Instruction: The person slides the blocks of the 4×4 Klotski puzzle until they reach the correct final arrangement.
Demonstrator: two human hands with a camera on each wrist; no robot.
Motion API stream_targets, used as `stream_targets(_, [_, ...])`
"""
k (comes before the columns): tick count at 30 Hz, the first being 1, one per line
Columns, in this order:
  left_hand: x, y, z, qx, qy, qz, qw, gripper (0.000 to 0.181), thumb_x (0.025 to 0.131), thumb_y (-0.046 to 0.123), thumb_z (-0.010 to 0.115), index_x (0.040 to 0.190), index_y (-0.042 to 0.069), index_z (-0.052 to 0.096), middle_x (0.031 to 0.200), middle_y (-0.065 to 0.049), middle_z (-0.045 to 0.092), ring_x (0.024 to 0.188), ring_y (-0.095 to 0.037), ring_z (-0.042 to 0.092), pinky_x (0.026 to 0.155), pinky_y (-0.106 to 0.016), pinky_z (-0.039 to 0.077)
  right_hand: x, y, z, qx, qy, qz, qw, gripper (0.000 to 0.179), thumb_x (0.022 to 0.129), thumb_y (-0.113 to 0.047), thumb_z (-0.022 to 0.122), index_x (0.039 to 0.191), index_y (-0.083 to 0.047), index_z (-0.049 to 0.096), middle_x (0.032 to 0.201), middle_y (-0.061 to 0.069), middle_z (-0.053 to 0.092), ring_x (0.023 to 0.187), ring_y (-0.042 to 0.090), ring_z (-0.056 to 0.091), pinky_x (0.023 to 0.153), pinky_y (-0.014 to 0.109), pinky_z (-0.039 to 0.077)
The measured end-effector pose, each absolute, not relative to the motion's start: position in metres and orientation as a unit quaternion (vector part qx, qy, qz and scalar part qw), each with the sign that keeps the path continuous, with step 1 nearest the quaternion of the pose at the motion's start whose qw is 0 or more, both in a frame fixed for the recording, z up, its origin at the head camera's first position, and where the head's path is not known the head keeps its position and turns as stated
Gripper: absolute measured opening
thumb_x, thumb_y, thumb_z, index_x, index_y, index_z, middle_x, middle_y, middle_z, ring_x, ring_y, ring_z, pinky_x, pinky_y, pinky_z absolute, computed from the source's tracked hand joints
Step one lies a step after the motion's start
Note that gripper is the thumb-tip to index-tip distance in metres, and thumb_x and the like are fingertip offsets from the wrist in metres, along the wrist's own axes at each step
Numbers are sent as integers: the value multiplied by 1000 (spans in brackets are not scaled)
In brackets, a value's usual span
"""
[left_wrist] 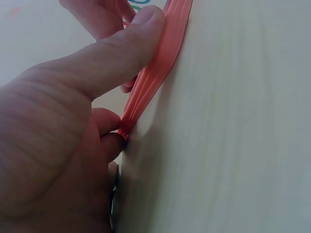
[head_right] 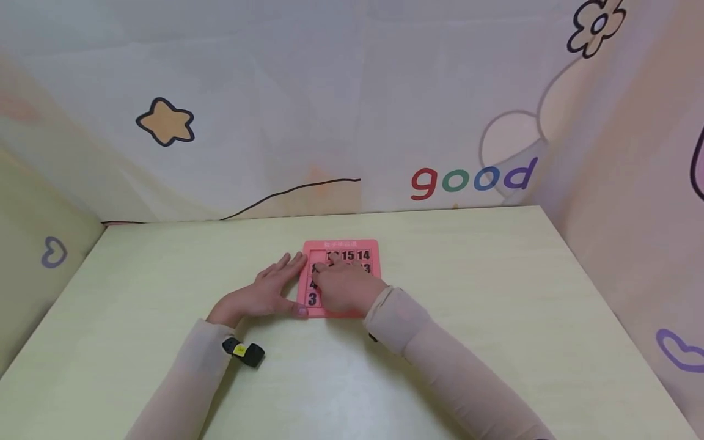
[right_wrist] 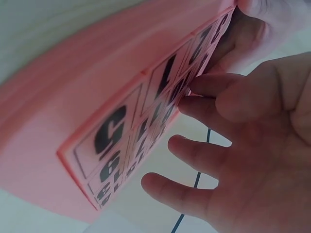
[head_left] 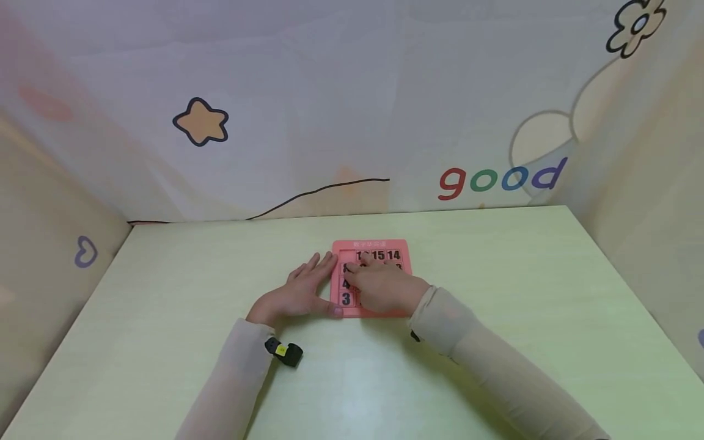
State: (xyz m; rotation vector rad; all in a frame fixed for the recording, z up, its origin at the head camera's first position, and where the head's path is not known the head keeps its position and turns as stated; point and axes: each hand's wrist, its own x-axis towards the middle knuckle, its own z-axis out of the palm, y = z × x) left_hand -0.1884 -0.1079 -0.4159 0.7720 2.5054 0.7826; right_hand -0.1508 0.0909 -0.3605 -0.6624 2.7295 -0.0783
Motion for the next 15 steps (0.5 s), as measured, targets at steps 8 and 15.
stream_targets(8, [-190, -109, -412, 282, 898, 277, 195, 109, 72, 60, 71, 153, 27, 7, 156, 11, 0, 140, -11, -13, 111, -48, 1, -162, 87, -360, -216, 963, -27, 158, 49, 98, -19, 42, 146, -18, 38, 153, 2, 26, 140, 29, 17, 108, 52, 20])
stream_targets(15, [-188, -108, -414, 273, 900, 274, 200, 109, 72, 58, 73, 153, 28, 7, 156, 13, -1, 140, -9, -14, 112, -47, 2, -169, 87, -363, -206, 963, -43, 166, 52, 96, -16, 44, 148, -17, 34, 155, 3, 21, 141, 29, 15, 110, 50, 17])
